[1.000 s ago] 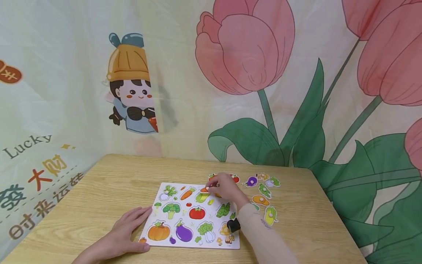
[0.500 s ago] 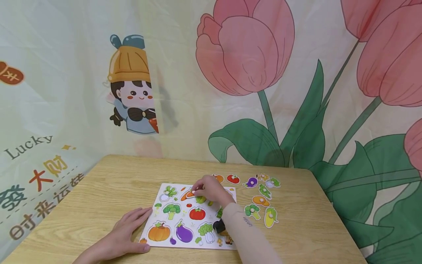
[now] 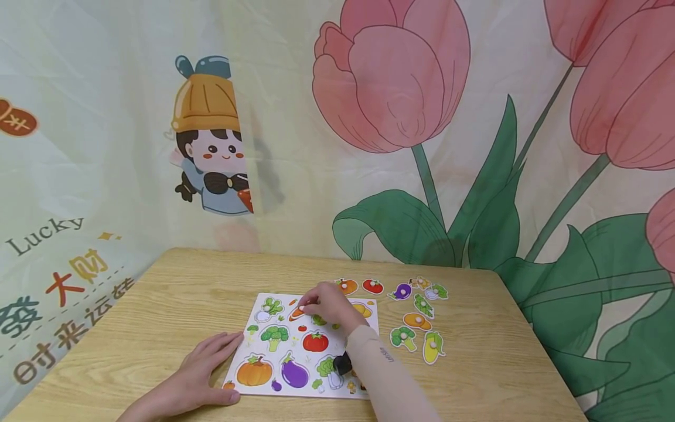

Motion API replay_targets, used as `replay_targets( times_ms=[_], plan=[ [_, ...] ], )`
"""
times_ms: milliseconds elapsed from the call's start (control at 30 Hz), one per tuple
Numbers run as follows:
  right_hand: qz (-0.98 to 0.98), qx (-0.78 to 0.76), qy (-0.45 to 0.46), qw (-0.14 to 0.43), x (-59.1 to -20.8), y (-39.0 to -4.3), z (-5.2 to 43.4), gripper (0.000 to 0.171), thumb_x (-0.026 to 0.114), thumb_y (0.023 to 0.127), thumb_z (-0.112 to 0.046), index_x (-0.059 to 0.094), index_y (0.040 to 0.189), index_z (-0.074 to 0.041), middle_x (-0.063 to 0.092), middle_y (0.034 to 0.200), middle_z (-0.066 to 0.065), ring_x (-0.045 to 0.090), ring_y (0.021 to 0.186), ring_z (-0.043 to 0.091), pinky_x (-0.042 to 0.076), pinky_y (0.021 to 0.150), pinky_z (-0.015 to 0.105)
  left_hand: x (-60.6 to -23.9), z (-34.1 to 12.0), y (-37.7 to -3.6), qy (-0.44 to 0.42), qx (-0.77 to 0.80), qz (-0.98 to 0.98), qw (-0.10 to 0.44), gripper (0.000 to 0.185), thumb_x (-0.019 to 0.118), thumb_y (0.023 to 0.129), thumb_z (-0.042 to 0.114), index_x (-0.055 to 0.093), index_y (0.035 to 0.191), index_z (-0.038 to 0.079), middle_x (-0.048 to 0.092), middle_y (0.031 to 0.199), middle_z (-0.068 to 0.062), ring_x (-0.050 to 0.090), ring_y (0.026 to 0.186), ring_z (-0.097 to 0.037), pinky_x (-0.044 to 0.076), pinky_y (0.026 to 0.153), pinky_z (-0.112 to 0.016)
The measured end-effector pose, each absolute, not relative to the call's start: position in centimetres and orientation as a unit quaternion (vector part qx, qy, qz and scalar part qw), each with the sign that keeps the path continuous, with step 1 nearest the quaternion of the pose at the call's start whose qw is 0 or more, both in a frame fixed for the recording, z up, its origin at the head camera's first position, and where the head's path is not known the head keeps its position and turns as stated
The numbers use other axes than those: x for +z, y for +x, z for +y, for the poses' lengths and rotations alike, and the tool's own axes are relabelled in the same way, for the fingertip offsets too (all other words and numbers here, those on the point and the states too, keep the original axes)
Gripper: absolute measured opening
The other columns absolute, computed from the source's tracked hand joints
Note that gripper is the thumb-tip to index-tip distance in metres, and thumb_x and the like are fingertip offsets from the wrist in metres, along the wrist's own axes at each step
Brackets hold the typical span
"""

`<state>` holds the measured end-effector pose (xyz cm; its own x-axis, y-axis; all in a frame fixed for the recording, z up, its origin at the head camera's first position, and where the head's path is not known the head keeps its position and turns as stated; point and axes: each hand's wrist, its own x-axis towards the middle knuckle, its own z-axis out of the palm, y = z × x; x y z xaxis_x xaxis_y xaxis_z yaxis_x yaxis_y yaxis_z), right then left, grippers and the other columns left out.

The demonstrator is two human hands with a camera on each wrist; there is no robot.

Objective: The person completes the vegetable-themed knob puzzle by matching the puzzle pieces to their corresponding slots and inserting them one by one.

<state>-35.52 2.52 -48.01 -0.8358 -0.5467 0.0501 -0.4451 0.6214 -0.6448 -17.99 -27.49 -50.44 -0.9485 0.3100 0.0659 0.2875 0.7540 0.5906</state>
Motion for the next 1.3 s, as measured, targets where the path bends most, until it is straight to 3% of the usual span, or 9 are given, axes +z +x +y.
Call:
replay_targets(
  times_ms=[367, 633, 1300],
  plan=[
    [0.893, -0.345, -0.278, 0.077, -48.10, -35.08, 2.10, 0.014, 0.076, 0.100, -0.018, 0.085, 0.110, -0.020, 0.069, 0.097, -0.010, 0.055, 0.091, 0.012, 0.049, 0.078, 0.028, -50.39, -27.43, -17.96, 0.160, 0.313, 0.936, 0.018, 0.116, 0.092, 0.073, 0.057, 0.040, 0.164, 0.008, 0.037, 0.167, -0.020, 0.020, 0.155, -0.050, 0.017, 0.114, -0.081],
    [0.895, -0.351, -0.259, 0.087, -48.15, -34.93, 1.92, 0.016, 0.075, 0.100, -0.018, 0.085, 0.113, -0.022, 0.063, 0.096, -0.009, 0.053, 0.091, 0.012, 0.046, 0.075, 0.026, -50.30, -27.37, -17.92, 0.158, 0.310, 0.937, 0.021, 0.115, 0.092, 0.073, 0.057, 0.041, 0.164, 0.009, 0.038, 0.168, -0.019, 0.020, 0.155, -0.049, 0.019, 0.114, -0.081],
    [0.890, -0.369, -0.251, 0.093, -48.45, -35.04, 1.87, 0.016, 0.074, 0.101, -0.018, 0.085, 0.111, -0.024, 0.064, 0.098, -0.010, 0.054, 0.093, 0.013, 0.047, 0.077, 0.027, -50.39, -27.44, -17.96, 0.167, 0.301, 0.939, 0.002, 0.116, 0.092, 0.073, 0.060, 0.042, 0.163, 0.008, 0.041, 0.165, -0.019, 0.024, 0.153, -0.050, 0.020, 0.114, -0.079]
  ],
)
